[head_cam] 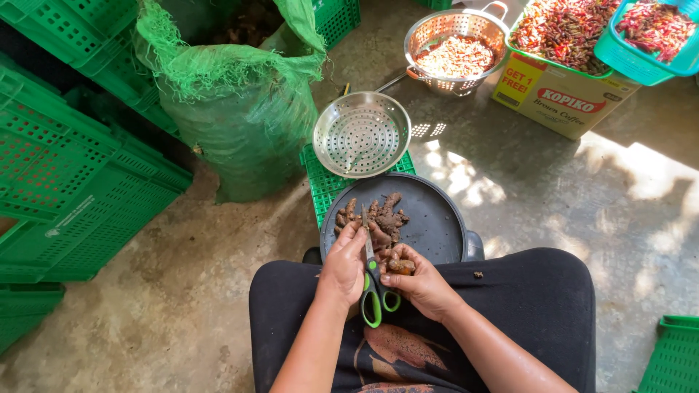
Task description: Process turmeric roots by breaking them apart and trimming them with scissors.
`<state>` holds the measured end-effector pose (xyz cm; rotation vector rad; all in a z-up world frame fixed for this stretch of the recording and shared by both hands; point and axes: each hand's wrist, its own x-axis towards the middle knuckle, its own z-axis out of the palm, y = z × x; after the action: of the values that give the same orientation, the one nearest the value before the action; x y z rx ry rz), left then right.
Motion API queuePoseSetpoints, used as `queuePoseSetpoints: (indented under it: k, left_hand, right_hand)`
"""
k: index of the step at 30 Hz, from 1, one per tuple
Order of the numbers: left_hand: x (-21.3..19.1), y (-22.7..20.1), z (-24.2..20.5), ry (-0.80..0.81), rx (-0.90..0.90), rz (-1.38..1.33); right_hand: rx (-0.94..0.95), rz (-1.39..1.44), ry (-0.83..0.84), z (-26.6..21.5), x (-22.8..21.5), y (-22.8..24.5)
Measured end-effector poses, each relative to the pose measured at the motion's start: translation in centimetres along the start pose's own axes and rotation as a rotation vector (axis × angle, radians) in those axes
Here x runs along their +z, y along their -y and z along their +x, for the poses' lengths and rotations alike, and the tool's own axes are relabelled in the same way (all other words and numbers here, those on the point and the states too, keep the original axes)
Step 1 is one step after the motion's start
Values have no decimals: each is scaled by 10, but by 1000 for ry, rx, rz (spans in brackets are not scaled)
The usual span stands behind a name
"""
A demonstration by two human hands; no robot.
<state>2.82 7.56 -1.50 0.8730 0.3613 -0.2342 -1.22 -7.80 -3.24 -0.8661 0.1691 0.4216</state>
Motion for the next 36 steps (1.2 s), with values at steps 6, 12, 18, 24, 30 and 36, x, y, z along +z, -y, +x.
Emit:
queuePoseSetpoints:
  k: [6, 12, 18, 24, 30, 36]
  left_hand:
    - [11, -17, -22, 68, 174, 957]
    - [-18, 30, 1, 1, -12, 931]
    - [-22, 25, -7, -197, -241, 439]
    - [-92, 73, 15, -232, -230, 511]
    - [-56, 80, -13, -89, -284, 299]
    - [-63, 86, -14, -26, -516, 380]
  right_hand:
    - [-30, 37, -83, -8, 16, 24]
    - [-89, -296, -135, 13, -23, -27]
    - [-68, -471, -123, 16, -39, -37]
    - [-62, -600, -121, 17, -36, -33]
    - [-21, -642, -72, 11, -24, -30]
    - [-115, -1116, 24, -7, -31, 36]
